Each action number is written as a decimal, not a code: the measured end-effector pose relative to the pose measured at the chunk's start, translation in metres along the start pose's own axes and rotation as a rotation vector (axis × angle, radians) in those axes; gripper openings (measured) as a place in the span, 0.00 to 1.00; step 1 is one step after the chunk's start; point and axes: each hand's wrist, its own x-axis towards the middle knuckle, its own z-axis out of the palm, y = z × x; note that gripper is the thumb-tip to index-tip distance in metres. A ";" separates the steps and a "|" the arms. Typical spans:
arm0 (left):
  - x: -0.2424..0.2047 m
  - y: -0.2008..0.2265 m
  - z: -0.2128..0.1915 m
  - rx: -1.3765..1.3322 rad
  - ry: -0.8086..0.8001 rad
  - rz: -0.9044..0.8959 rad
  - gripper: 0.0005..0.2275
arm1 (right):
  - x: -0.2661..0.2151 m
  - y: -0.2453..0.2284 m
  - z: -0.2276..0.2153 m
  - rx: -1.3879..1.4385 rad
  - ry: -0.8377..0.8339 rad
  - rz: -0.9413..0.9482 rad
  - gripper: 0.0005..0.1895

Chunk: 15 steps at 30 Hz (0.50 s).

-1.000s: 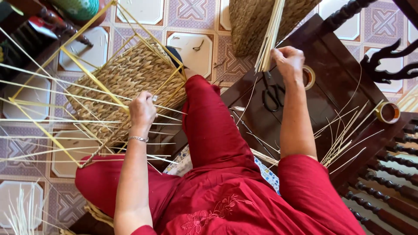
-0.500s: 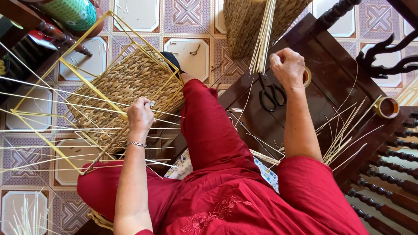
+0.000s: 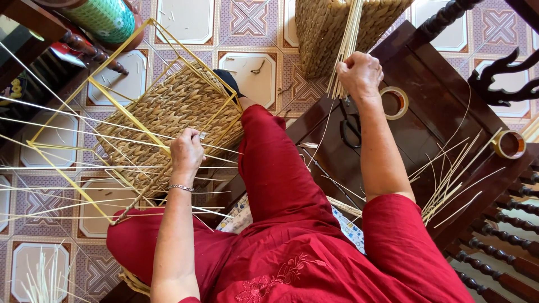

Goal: The person weaves a basket by wrapping and threading dried plant strips around a wire frame by hand.

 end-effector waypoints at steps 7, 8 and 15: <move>0.002 0.001 0.000 -0.027 -0.030 -0.042 0.07 | -0.040 -0.010 -0.044 0.519 -0.309 0.244 0.12; 0.002 0.001 0.001 -0.041 -0.038 -0.060 0.07 | -0.054 -0.013 -0.050 0.584 -0.388 0.300 0.12; 0.005 -0.012 0.007 -0.046 0.027 0.053 0.06 | -0.188 -0.064 -0.024 1.108 -0.850 0.281 0.08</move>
